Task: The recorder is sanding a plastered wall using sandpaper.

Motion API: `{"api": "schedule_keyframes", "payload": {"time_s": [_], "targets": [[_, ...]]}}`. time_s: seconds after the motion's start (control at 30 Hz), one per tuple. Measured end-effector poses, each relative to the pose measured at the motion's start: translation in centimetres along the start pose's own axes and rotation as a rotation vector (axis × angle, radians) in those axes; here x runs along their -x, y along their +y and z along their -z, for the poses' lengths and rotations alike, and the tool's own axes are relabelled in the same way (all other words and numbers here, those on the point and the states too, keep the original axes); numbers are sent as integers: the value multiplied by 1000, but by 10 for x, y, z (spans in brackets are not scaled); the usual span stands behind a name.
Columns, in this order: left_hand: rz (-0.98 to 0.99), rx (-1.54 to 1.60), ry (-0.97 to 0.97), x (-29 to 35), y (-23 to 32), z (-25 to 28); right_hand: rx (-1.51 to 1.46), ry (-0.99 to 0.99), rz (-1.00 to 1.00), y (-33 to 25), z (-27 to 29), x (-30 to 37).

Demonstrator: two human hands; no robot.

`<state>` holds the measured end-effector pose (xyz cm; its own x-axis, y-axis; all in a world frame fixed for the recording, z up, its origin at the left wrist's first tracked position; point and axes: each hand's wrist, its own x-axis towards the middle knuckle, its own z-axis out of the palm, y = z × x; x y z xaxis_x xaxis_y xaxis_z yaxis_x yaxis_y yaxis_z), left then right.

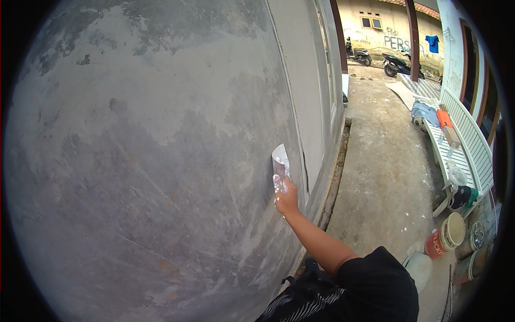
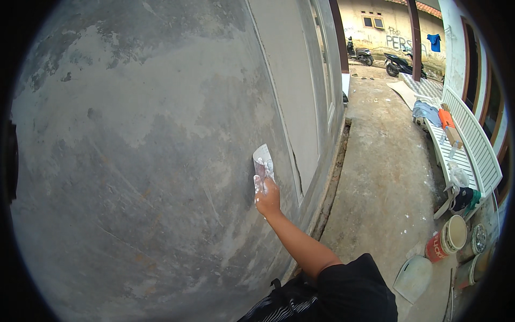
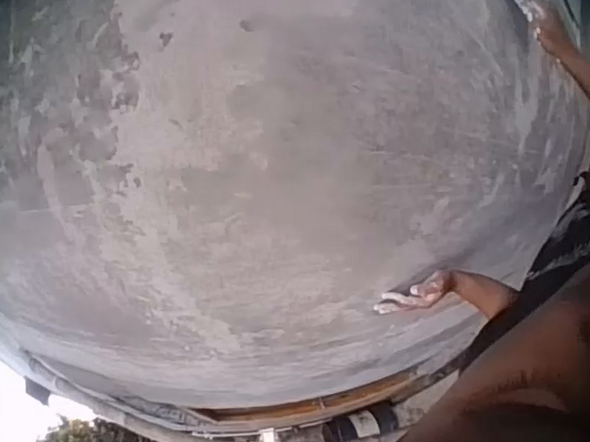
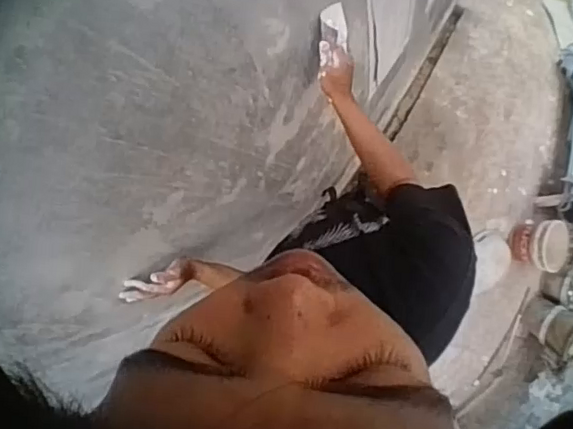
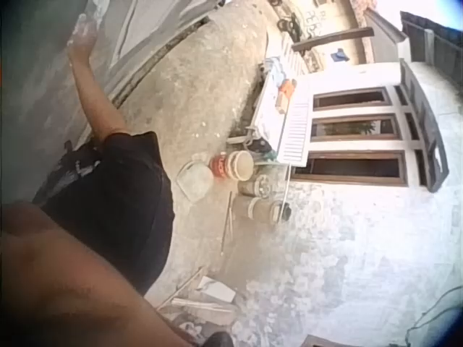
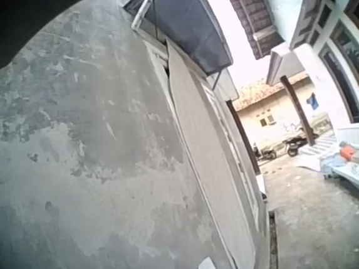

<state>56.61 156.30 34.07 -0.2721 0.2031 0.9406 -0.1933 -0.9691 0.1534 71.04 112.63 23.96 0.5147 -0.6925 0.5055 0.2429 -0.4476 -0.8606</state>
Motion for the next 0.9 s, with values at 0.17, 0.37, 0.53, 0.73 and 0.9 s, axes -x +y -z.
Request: {"api": "schedule_keyframes", "payload": {"time_s": [0.17, 0.37, 0.53, 0.73, 0.9], "targets": [[-24, -13, -15, -1, 1, -1, -27, 107, 395, -14, -7, 17], [-34, -29, -30, 0, -3, 1, -39, 53, 149, -22, -1, 11], [-11, -22, -24, 2, -5, 1, -66, 56, 320, -21, -5, 24], [-45, -24, -18, 0, -4, 0, -43, -40, 81, -21, -1, 20], [-20, -11, -22, -1, 3, -2, -75, 110, 423, -17, -10, 29]]}}
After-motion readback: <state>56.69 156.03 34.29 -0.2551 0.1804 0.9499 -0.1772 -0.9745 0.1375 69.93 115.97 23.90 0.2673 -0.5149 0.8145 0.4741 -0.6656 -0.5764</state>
